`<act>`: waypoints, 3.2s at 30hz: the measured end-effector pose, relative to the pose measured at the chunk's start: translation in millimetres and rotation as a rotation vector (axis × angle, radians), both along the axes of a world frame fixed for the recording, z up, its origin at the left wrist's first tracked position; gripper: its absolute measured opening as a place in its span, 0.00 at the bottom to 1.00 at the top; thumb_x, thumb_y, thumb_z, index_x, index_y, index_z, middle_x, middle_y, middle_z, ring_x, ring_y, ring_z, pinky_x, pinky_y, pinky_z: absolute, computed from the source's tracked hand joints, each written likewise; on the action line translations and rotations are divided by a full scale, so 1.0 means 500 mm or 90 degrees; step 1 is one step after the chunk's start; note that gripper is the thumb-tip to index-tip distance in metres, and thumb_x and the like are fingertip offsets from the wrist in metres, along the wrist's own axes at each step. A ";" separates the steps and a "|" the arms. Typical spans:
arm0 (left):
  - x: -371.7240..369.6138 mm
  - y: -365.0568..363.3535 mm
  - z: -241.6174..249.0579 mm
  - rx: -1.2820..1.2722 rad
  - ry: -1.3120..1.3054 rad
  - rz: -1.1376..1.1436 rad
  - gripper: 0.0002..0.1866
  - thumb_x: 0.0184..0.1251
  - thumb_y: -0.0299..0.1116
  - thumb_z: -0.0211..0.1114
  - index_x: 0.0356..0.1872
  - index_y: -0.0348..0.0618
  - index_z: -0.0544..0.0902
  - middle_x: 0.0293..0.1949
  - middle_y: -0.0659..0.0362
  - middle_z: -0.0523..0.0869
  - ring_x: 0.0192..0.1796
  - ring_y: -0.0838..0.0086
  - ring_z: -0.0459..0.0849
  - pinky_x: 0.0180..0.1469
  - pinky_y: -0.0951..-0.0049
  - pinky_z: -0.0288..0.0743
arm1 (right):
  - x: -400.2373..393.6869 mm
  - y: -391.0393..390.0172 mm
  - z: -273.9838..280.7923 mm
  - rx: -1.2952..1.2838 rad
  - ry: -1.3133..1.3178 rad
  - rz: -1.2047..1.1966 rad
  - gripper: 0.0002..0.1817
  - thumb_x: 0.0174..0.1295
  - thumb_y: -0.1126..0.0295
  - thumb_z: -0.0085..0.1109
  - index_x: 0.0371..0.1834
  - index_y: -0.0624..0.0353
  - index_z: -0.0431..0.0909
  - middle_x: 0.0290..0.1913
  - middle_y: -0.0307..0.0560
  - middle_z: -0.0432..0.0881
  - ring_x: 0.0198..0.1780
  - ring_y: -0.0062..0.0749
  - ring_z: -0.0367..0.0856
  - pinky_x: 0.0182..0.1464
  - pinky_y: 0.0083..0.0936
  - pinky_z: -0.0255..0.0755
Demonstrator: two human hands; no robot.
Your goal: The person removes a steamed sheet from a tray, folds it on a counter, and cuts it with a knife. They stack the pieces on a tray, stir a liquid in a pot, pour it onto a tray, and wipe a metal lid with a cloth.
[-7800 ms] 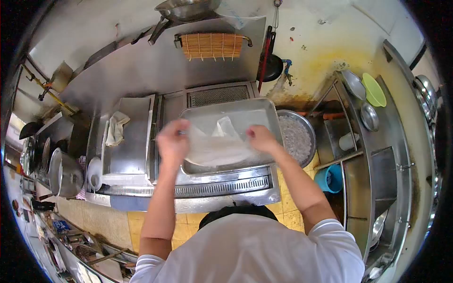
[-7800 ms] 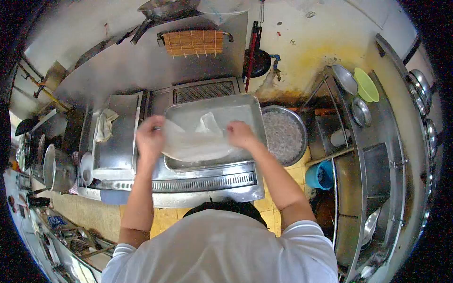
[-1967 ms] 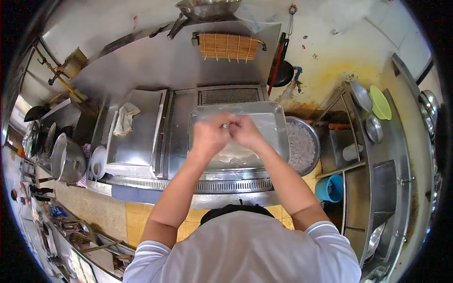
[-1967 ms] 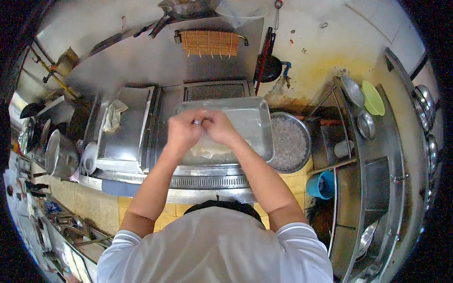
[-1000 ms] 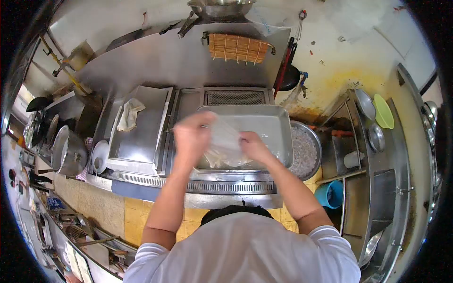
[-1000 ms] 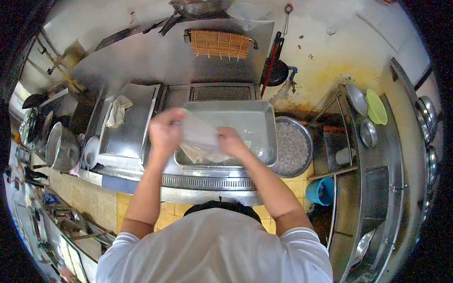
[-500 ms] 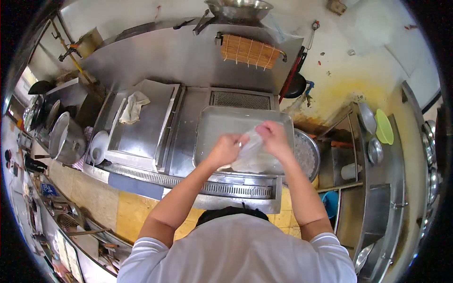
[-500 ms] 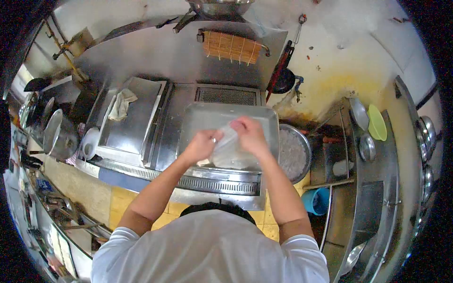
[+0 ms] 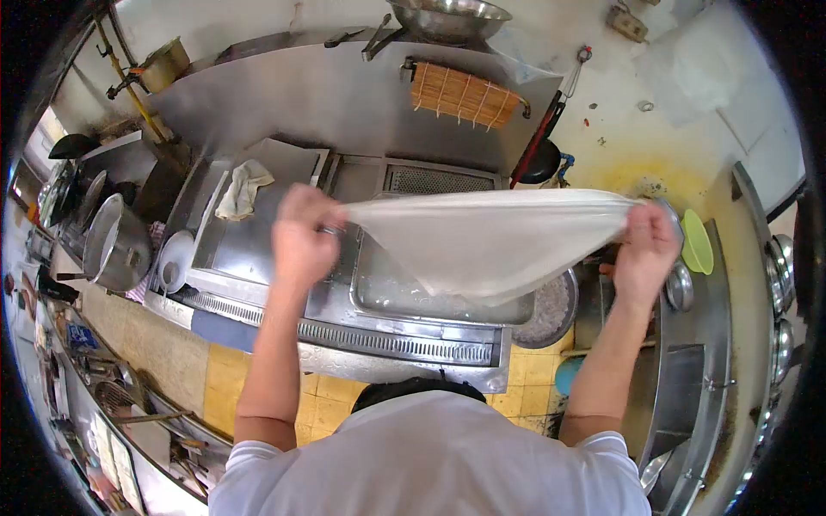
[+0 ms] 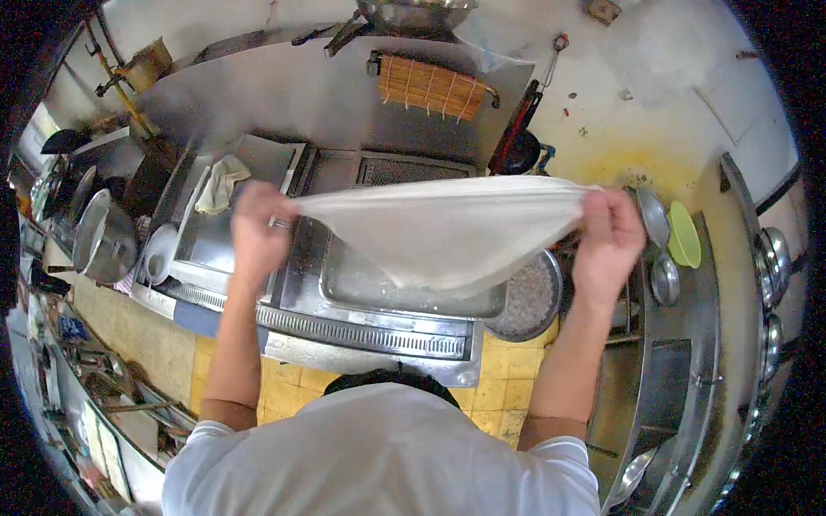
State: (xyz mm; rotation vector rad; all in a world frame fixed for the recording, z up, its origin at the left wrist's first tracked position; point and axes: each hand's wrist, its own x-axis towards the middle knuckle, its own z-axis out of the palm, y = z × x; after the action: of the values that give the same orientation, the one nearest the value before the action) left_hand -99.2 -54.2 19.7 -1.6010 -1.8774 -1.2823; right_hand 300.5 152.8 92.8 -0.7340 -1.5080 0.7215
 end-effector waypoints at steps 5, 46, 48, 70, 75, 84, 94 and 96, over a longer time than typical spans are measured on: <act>-0.003 -0.074 0.168 0.173 -0.011 -0.033 0.05 0.66 0.27 0.72 0.34 0.37 0.85 0.40 0.52 0.85 0.43 0.63 0.84 0.47 0.67 0.76 | 0.059 -0.054 0.045 0.064 0.069 0.049 0.05 0.73 0.75 0.60 0.45 0.67 0.81 0.43 0.45 0.85 0.45 0.29 0.83 0.56 0.28 0.74; 0.180 -0.065 -0.459 -0.348 -0.092 -0.068 0.06 0.56 0.31 0.71 0.35 0.45 0.89 0.44 0.51 0.88 0.51 0.54 0.85 0.57 0.53 0.75 | -0.107 -0.219 -0.614 -0.055 -0.804 0.164 0.18 0.66 0.57 0.64 0.44 0.64 0.87 0.45 0.64 0.87 0.50 0.61 0.86 0.57 0.46 0.79; 0.215 -0.117 -0.462 -0.321 -0.129 -0.039 0.07 0.57 0.31 0.73 0.37 0.45 0.89 0.46 0.51 0.88 0.51 0.54 0.84 0.57 0.54 0.76 | -0.140 -0.220 -0.628 -0.076 -0.696 0.253 0.18 0.66 0.56 0.64 0.44 0.62 0.88 0.47 0.63 0.88 0.50 0.59 0.85 0.56 0.45 0.79; 0.325 -0.752 -0.159 0.100 -0.567 0.430 0.18 0.69 0.47 0.73 0.35 0.39 0.88 0.48 0.49 0.89 0.55 0.56 0.86 0.60 0.59 0.77 | -0.533 -0.612 -0.528 0.125 -0.527 0.763 0.22 0.60 0.68 0.69 0.57 0.66 0.81 0.56 0.61 0.81 0.57 0.58 0.80 0.63 0.45 0.74; 0.334 -0.945 0.088 0.236 -0.326 0.341 0.30 0.72 0.62 0.63 0.26 0.42 0.84 0.43 0.51 0.89 0.51 0.59 0.86 0.56 0.60 0.76 | -0.641 -0.817 -0.478 0.155 -0.557 0.847 0.23 0.63 0.67 0.68 0.60 0.67 0.79 0.57 0.59 0.80 0.56 0.53 0.81 0.59 0.42 0.76; 0.357 -1.206 0.249 0.357 -0.127 0.202 0.44 0.68 0.79 0.50 0.18 0.42 0.79 0.41 0.44 0.89 0.44 0.54 0.84 0.47 0.57 0.81 | -0.763 -1.196 -0.460 0.211 -0.515 1.039 0.23 0.63 0.69 0.68 0.60 0.68 0.79 0.55 0.57 0.80 0.51 0.46 0.81 0.51 0.36 0.78; 0.369 -1.364 0.242 0.384 -0.091 0.370 0.41 0.70 0.75 0.54 0.17 0.43 0.77 0.40 0.45 0.90 0.43 0.53 0.83 0.47 0.57 0.81 | -0.866 -1.464 -0.434 0.348 -0.485 1.215 0.23 0.65 0.69 0.67 0.60 0.68 0.79 0.55 0.57 0.81 0.49 0.45 0.82 0.49 0.36 0.78; 0.362 -1.384 0.238 0.386 -0.092 0.415 0.41 0.70 0.75 0.55 0.17 0.44 0.77 0.40 0.45 0.90 0.42 0.53 0.83 0.48 0.57 0.80 | -0.882 -1.505 -0.442 0.370 -0.479 1.251 0.23 0.65 0.69 0.67 0.61 0.68 0.79 0.56 0.57 0.81 0.49 0.45 0.82 0.48 0.36 0.79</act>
State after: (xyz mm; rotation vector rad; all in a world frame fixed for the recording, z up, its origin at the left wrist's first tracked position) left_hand 81.6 -746.0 138.7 -0.5405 -1.6404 -1.4663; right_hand -140.4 -599.8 -128.3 1.4167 -2.7269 1.2735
